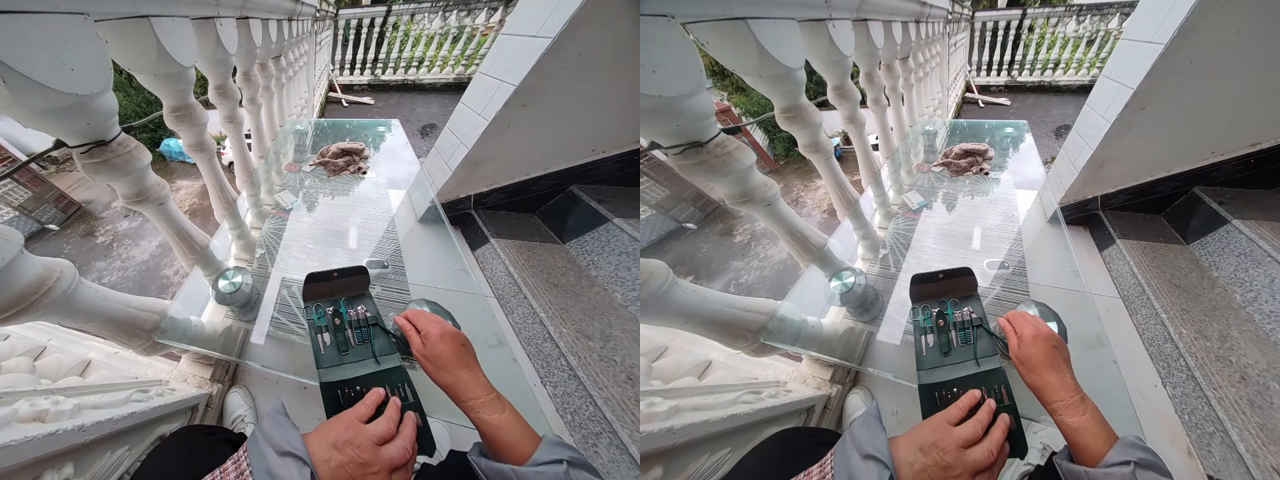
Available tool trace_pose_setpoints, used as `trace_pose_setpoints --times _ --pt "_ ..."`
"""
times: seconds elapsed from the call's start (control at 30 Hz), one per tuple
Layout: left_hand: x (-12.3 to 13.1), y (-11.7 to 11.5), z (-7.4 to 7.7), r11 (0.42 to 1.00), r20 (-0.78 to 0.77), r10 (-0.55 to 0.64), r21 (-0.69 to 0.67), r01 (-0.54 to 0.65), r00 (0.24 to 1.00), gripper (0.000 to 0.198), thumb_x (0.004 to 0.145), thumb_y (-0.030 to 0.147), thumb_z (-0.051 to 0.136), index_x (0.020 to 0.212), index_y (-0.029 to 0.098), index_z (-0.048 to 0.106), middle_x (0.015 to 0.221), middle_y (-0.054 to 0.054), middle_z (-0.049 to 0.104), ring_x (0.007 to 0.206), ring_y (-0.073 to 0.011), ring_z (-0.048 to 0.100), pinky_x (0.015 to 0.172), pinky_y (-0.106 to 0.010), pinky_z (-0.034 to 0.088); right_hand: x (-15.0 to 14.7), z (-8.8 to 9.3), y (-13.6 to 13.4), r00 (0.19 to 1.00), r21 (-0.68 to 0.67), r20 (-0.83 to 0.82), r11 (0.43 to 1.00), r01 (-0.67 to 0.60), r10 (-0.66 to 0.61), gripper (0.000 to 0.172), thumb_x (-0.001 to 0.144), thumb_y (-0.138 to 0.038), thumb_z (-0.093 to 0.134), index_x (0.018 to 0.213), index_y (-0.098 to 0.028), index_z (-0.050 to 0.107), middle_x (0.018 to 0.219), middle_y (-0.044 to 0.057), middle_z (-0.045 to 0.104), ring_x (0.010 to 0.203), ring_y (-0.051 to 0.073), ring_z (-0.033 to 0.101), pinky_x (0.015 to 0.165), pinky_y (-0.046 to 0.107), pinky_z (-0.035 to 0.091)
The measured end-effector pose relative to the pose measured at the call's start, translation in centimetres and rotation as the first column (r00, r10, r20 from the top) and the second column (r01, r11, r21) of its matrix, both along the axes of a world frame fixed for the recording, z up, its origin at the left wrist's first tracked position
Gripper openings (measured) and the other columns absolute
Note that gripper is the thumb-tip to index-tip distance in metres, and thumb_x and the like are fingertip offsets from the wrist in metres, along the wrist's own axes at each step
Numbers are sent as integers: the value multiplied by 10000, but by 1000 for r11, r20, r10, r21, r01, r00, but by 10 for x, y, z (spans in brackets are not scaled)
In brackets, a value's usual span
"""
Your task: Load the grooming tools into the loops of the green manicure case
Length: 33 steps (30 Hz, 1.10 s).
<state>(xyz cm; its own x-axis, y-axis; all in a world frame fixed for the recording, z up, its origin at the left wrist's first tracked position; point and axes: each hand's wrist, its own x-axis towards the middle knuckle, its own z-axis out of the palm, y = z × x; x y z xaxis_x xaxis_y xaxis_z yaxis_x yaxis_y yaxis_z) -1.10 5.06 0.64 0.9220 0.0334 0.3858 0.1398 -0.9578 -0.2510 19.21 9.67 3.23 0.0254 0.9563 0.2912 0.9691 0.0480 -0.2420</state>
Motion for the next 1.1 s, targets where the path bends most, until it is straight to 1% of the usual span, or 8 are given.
trace_pose_setpoints --times 0.2,0.57,0.77,0.9,1.1 --pt "0 0 1 1000 14 -2 -12 3 1000 272 924 256 451 1136 164 594 1252 -95 531 1141 -267 483 1016 -509 342 -1 -3 -1 1000 -31 18 999 5 -5 357 926 -382 352 627 -219 460 619 -1 556 609 154 472 593 275 309" --pt "0 2 6 999 21 -17 -29 17 1000 269 923 221 440 1124 152 604 1237 -102 545 1130 -273 499 995 -502 361 -3 -2 -1 999 -37 32 999 14 -13 339 927 -374 356 646 -220 467 630 -1 556 624 157 488 603 277 320" --pt "1 2 7 999 52 -24 -46 27 998 267 920 207 440 1115 142 612 1226 -108 552 1121 -279 509 980 -498 372 -3 -3 -1 1000 -44 16 999 6 -6 319 918 -366 375 657 -219 485 650 1 576 632 159 495 608 276 326" --pt "1 2 7 998 51 -23 -53 26 998 270 924 210 434 1113 139 613 1228 -112 549 1118 -281 512 970 -496 380 -2 -4 -1 1000 -57 21 998 21 -20 308 906 -370 402 646 -220 470 643 -4 573 636 163 499 601 274 328" --pt "0 3 8 999 33 -29 -44 30 999 275 926 219 432 1128 139 601 1244 -118 537 1125 -280 505 977 -500 374 -2 -3 -1 1000 -82 2 996 27 -27 269 898 -356 430 674 -221 492 671 -6 591 654 166 511 609 274 340"
